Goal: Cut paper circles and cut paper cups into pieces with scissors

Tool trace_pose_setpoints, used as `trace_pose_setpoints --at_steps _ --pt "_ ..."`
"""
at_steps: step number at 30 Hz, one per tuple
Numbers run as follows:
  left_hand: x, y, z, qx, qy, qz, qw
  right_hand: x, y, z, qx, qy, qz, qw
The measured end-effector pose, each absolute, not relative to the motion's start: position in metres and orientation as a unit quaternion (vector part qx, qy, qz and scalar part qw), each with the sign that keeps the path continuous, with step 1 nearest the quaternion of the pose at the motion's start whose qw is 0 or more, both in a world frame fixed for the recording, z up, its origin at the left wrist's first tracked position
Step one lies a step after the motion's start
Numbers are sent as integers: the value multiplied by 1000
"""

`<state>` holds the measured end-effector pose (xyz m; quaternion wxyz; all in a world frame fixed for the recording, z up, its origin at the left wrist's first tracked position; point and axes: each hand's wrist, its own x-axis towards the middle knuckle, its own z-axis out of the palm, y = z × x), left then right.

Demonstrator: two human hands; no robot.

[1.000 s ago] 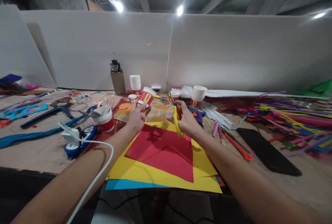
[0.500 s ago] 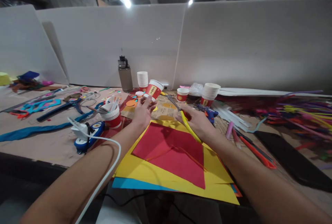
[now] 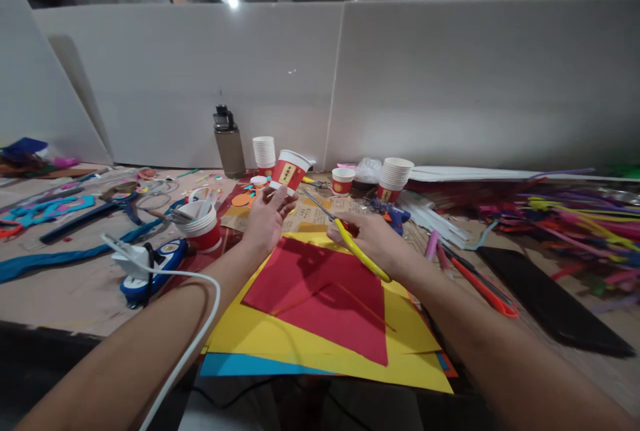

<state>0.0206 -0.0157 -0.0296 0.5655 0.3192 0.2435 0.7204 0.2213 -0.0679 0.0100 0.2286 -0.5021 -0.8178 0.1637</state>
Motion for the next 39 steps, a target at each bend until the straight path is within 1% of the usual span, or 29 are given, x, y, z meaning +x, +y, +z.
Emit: trace_pose_setpoints --at_steps 6,13,30,35,39 --pt "20 -14 -29 332 261 720 550 223 -66 6 -472 -822 208 240" --pt "21 -16 -30 362 264 713 539 222 -65 5 -458 -827 221 239" --pt "23 -19 -28 368 274 712 532 218 -74 13 -500 -814 207 210" --pt "23 -19 -29 370 278 709 533 220 -72 10 -488 -825 193 211" --pt "22 -18 -29 357 278 705 546 221 -69 7 -482 -823 210 213"
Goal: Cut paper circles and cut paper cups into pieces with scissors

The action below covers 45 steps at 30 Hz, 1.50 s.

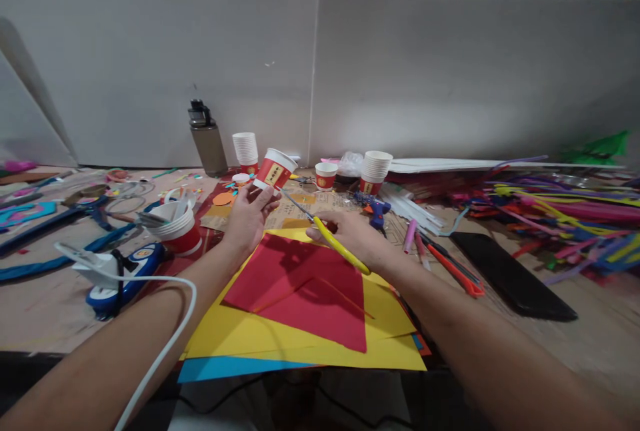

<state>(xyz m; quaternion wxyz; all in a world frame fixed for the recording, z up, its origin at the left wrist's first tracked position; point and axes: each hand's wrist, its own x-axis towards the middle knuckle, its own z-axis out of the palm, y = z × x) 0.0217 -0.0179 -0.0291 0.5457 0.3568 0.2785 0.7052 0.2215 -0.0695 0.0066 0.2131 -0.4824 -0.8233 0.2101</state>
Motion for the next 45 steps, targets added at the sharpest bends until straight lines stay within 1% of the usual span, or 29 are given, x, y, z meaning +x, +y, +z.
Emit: trace_pose_setpoints --at_steps 8,23,45 --pt "19 -13 -32 321 274 692 586 223 -65 2 -464 -821 230 239" --pt "19 -12 -35 368 266 695 557 223 -66 3 -473 -822 230 220" --pt "19 -12 -36 381 265 696 548 223 -66 2 -490 -813 229 214"
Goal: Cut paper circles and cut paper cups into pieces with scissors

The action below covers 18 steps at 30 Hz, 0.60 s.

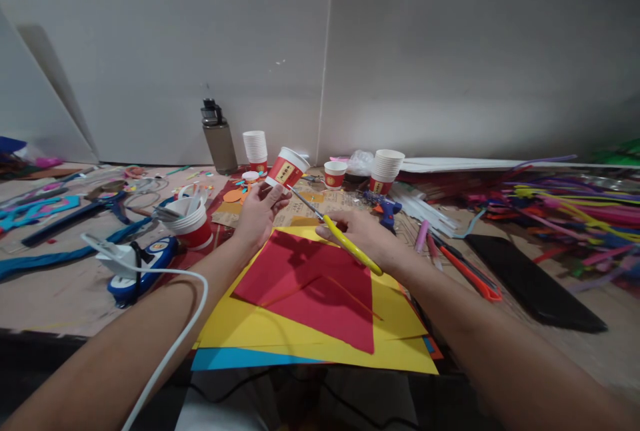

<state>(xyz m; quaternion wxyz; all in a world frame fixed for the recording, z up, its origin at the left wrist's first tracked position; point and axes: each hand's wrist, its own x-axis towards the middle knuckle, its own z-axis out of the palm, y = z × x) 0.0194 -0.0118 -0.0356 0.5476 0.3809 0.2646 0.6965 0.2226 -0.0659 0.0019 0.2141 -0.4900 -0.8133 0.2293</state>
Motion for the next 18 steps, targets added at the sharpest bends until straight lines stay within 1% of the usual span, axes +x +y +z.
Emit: trace_pose_setpoints --at_steps 18 --pt "18 -11 -37 375 269 687 562 222 -70 7 -502 -813 219 197"
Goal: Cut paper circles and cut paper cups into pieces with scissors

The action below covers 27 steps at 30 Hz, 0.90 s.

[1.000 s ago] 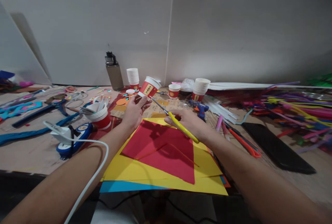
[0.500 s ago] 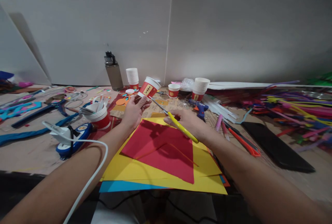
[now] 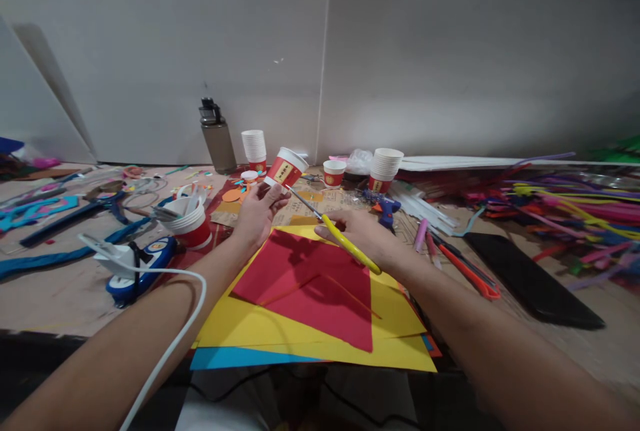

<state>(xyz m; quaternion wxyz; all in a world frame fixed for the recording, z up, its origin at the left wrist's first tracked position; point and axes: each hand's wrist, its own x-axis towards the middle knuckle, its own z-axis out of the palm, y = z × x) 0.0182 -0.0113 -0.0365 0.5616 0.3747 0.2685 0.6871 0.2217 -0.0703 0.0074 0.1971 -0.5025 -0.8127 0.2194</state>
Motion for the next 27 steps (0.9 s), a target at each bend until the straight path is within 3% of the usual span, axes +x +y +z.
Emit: trace_pose_setpoints --at_steps 9,27 --pt "14 -14 -32 315 255 682 609 224 -67 6 -494 -809 229 223" --pt "15 -18 -31 346 258 684 588 224 -69 10 -503 -780 280 247"
